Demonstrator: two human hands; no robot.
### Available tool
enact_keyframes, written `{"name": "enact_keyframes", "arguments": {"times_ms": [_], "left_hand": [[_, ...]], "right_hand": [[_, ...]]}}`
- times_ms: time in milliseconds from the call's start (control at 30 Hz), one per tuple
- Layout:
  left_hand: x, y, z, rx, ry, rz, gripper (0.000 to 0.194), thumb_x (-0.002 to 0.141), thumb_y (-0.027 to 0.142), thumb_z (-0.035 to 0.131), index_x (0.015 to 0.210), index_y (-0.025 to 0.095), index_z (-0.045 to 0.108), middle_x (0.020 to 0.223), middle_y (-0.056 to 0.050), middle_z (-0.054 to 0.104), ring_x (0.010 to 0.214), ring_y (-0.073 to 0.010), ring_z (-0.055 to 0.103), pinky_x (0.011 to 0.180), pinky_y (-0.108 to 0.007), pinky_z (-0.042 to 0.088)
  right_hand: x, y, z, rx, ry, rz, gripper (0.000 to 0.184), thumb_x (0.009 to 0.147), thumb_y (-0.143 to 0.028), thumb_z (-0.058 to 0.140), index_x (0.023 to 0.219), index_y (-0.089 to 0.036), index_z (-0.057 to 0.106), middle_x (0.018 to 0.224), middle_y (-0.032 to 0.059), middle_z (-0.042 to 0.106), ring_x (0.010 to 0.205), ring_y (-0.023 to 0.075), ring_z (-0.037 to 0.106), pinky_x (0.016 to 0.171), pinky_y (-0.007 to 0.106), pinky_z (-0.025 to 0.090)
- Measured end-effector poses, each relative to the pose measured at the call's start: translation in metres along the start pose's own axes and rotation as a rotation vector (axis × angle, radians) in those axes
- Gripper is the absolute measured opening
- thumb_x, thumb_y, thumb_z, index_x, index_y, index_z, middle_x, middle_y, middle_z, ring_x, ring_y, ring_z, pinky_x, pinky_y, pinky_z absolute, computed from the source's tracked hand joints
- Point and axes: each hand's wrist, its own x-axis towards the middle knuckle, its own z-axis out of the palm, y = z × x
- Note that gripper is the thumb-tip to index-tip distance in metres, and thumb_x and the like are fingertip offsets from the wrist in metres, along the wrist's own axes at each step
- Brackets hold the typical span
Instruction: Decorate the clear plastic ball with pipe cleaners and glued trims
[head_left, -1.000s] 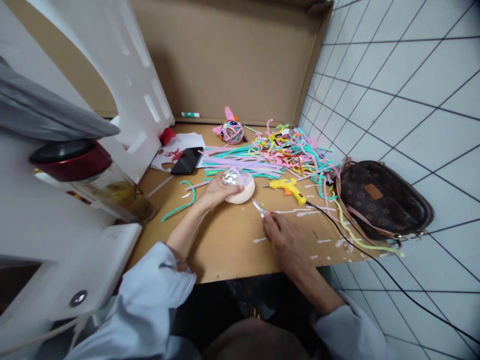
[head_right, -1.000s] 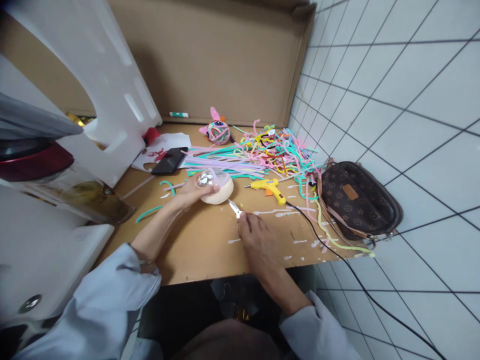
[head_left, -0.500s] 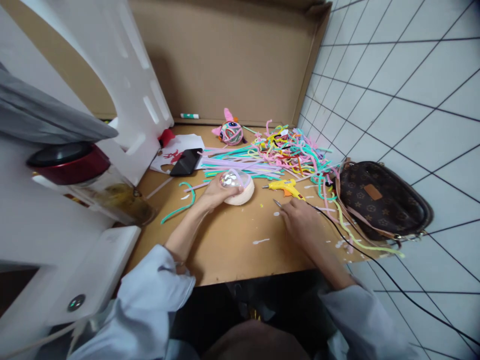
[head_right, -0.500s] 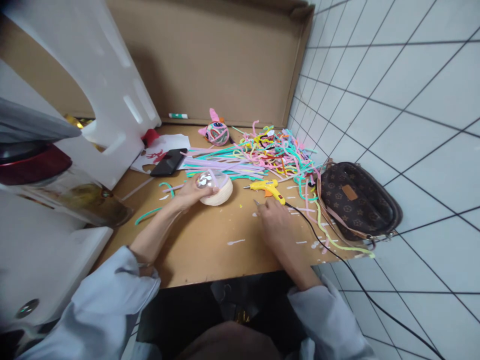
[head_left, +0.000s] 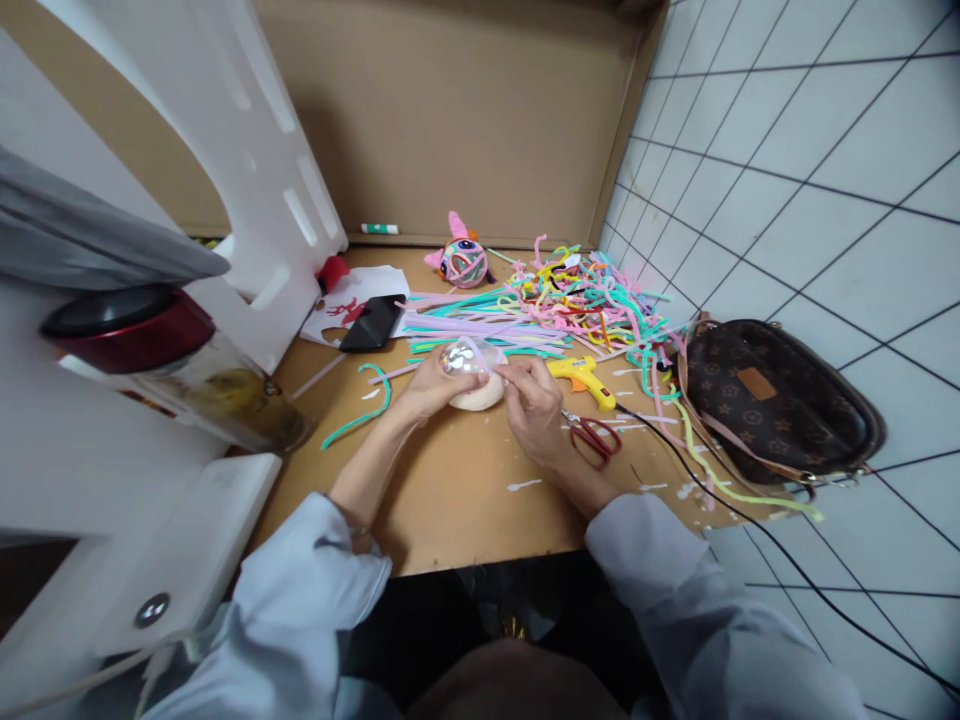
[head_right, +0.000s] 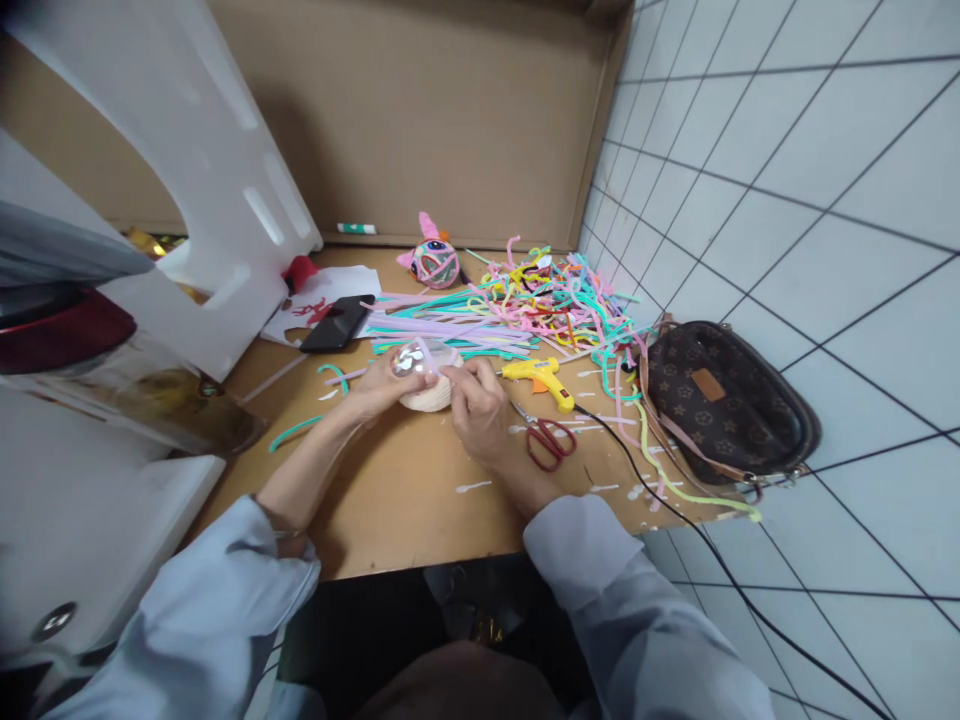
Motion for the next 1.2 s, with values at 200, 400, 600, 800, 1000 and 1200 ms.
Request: {"name": "enact_keyframes", "arguments": {"times_ms": [200,400,600,800,1000,1200], "left_hand": [[-0.0028,0.0042,0.0005,-0.006,0.007,-0.002,0.056,0.045,0.041,0.077,0.092,0.019,0.058,0.087,-0.005,0.067,0.084,-0.0236,0.062,0.073,-0.033,0.051],[-0.0025,0.0046,0.0003,-0.007,0.006,-0.016,0.053,0.044,0.038,0.077,0.089,0.019,0.058,0.086,-0.005,0.068,0.086,-0.0243,0.064,0.073,-0.032,0.052],[-0.0012,0.0032,-0.0002,-0.029,0.033,-0.034,0.059,0.042,0.04,0.078,0.093,0.019,0.057,0.089,-0.005,0.068,0.086,-0.0232,0.063,0.074,-0.032,0.052],[-0.0017,0.0032,-0.0006,-0.019,0.008,-0.016,0.055,0.044,0.04,0.077,0.09,0.019,0.057,0.088,-0.004,0.067,0.087,-0.0236,0.063,0.075,-0.033,0.052],[-0.001,0.0005,-0.0009,-0.029,-0.021,-0.007,0.053,0.046,0.039,0.078,0.091,0.019,0.057,0.089,-0.005,0.069,0.087,-0.0244,0.065,0.076,-0.033,0.053],[-0.001,0.0012,-0.0012,-0.041,-0.009,-0.026,0.058,0.043,0.037,0.079,0.095,0.019,0.058,0.092,-0.006,0.07,0.091,-0.0268,0.066,0.079,-0.035,0.054]], "right_hand": [[-0.0052,0.0005,-0.0003,-0.096,-0.072,-0.025,0.04,0.091,-0.01,0.04,0.11,-0.022,0.072,0.091,0.0069,0.056,0.087,0.0171,0.058,0.077,0.03,0.052],[-0.0061,0.0009,0.0002,-0.114,-0.066,-0.073,0.039,0.091,-0.009,0.04,0.109,-0.019,0.073,0.091,0.0076,0.056,0.087,0.0169,0.059,0.077,0.028,0.051],[-0.0097,-0.002,-0.0048,-0.081,-0.083,-0.129,0.034,0.092,-0.009,0.04,0.101,-0.017,0.072,0.09,0.0077,0.059,0.086,0.0162,0.061,0.077,0.027,0.052],[-0.009,-0.005,-0.0067,-0.08,-0.118,-0.022,0.039,0.09,-0.007,0.038,0.112,-0.019,0.067,0.098,0.0093,0.063,0.096,0.0197,0.062,0.085,0.034,0.054],[-0.0079,-0.0031,-0.0024,-0.087,-0.134,-0.049,0.044,0.091,-0.008,0.038,0.122,-0.021,0.067,0.098,0.0088,0.06,0.094,0.0187,0.061,0.083,0.032,0.053],[-0.0077,-0.0038,-0.0034,-0.064,-0.163,-0.034,0.045,0.094,-0.01,0.039,0.127,-0.025,0.065,0.099,0.0078,0.06,0.094,0.0181,0.061,0.082,0.031,0.053]]}}
